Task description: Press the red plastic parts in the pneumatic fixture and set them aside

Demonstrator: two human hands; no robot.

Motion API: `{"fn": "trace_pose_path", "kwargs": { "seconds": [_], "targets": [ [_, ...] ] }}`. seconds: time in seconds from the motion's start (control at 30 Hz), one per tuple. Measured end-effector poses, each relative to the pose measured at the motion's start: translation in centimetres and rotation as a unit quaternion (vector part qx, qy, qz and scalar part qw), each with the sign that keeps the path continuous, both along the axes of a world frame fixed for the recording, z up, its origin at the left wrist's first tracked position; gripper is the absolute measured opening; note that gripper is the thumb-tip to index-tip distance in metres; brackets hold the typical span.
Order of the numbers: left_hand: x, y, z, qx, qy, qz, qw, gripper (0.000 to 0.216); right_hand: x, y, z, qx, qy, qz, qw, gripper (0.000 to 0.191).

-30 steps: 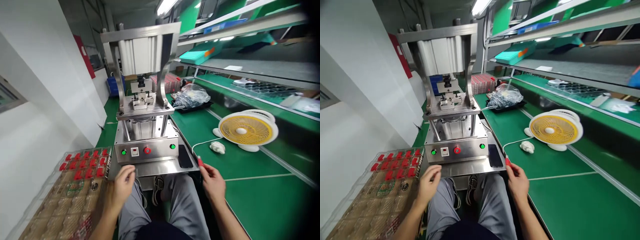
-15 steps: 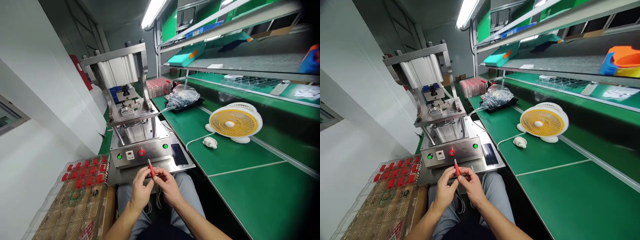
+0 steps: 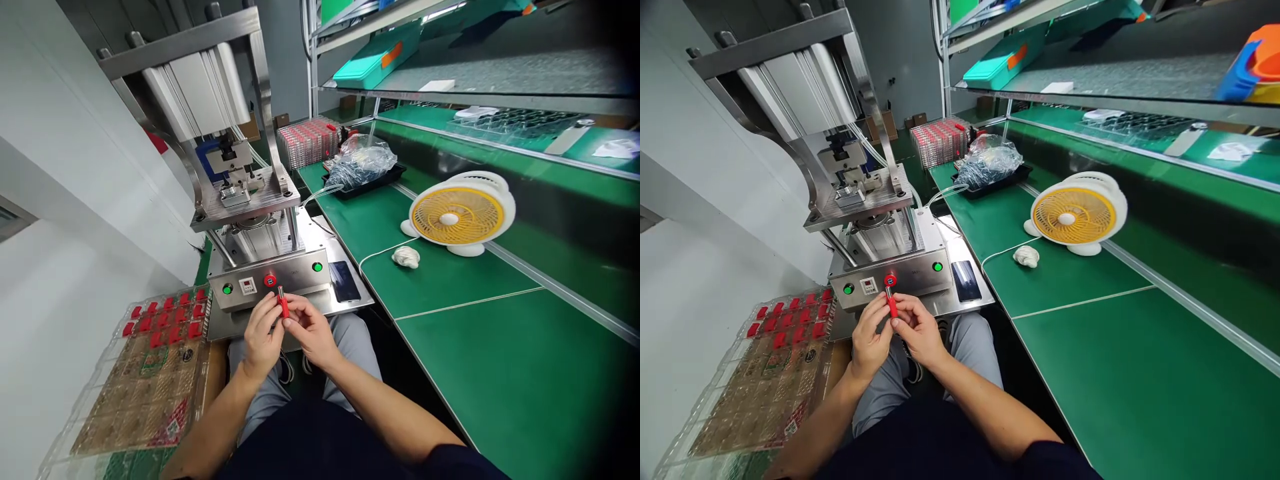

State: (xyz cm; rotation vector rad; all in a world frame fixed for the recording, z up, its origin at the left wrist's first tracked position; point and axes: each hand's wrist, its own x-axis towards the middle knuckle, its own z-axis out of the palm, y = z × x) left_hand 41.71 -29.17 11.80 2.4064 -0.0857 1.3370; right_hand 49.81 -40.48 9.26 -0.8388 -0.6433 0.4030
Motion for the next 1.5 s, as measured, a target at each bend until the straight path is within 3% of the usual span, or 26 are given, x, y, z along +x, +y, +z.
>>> {"fn": "trace_pose_path", "kwargs": {
  "seconds": [0.17,0.3,0.4,0.63,0.83,0.97,1.13,1.33,1.4,1.5],
  "targets": [
    [0.7,2.6,2.4,0.071,-0.026,-0.002,0.997,0.042,0.5,-0.4,-0.9,-0.037,-0.024,0.014,0.999,0.026],
    [1.3,5.9,6.0,0.152,-0.021,0.030,0.988,0.039,0.9,-1.2,-2.5,-0.104,0.001,0.002,0.995,0.038],
    [2.1,8.3,8.9,0.183,-0.009,0.055,0.982,0.033,1.3,-1.9,-3.6,-0.112,0.047,-0.011,0.993,0.048],
    [6.8,13.9,15.8,0.167,0.041,0.121,0.978,0.031,1.9,-3.2,-5.5,-0.135,0.085,-0.024,0.987,0.058],
    [11.2,16.7,19.7,0.105,0.176,0.171,0.964,0.032,2.0,-4.2,-5.8,-0.139,0.086,-0.033,0.986,0.057],
    [12.9,17.0,20.9,0.076,0.225,0.184,0.954,0.030,2.3,-4.5,-5.8,-0.139,0.099,-0.046,0.984,0.058],
    [14.5,17.4,21.3,0.090,0.213,0.164,0.959,0.026,2.5,-4.4,-6.2,-0.146,0.114,-0.056,0.981,0.059],
    [15.4,17.7,21.5,-0.025,0.236,0.208,0.949,0.027,2.5,-3.8,-6.4,-0.152,0.101,-0.041,0.982,0.057],
    [15.0,17.4,21.6,-0.019,0.217,0.204,0.954,0.029,2.6,-3.7,-6.2,-0.154,0.096,-0.033,0.983,0.057],
    [12.9,16.8,20.8,0.000,0.103,0.194,0.976,0.033,3.3,-3.6,-5.9,-0.165,0.088,-0.043,0.981,0.058]
  ]
}}
